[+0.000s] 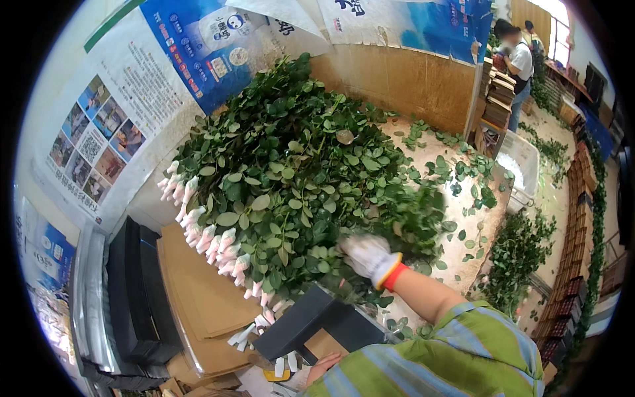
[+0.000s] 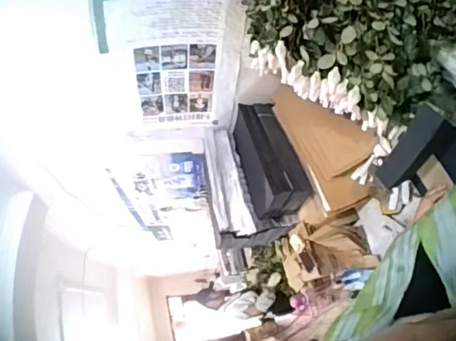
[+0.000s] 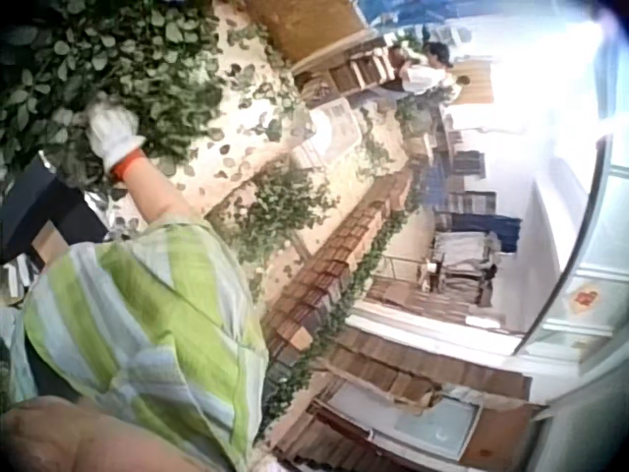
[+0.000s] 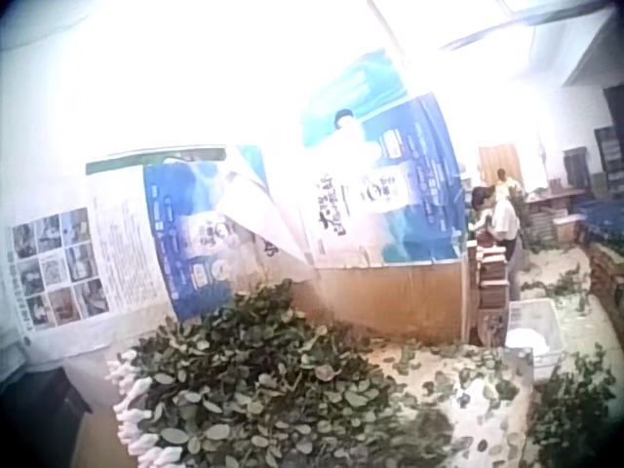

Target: The person picks up individual roses from a pile, slides them into plastic sleeves, and then places the sleeved roses into a black plastic tray.

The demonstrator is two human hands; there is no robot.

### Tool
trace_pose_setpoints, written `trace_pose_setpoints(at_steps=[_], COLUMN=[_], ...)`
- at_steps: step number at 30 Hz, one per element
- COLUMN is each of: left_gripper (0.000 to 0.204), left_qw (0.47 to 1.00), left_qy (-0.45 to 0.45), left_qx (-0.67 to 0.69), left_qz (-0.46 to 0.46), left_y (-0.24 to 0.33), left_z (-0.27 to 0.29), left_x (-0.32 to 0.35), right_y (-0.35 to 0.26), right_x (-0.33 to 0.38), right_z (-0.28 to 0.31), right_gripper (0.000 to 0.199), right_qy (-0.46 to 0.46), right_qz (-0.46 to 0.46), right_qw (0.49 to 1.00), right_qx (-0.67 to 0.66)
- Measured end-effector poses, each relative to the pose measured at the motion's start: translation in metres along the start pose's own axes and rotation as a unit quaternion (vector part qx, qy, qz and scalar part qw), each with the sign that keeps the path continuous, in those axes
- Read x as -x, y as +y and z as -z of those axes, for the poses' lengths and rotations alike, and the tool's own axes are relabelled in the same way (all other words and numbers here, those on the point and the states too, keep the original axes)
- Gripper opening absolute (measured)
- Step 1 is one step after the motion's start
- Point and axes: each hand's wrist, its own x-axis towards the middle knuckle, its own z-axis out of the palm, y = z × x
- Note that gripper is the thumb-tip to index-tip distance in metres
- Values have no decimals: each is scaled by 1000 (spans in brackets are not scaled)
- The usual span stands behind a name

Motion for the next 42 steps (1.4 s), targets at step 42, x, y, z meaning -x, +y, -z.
trace_pose_setpoints(at_steps=[42], left_gripper=[53], left_qw=[924], left_qy=[161], left_qx=[245], left_qz=[244], left_y=[55], left_z=[10], left_x=[-13], right_y=[-3], right_x=[80], right_z=[132], right_gripper=[51], right_qy=[-102], right_qz=[130], right_qw=[985], right_qx=[-45])
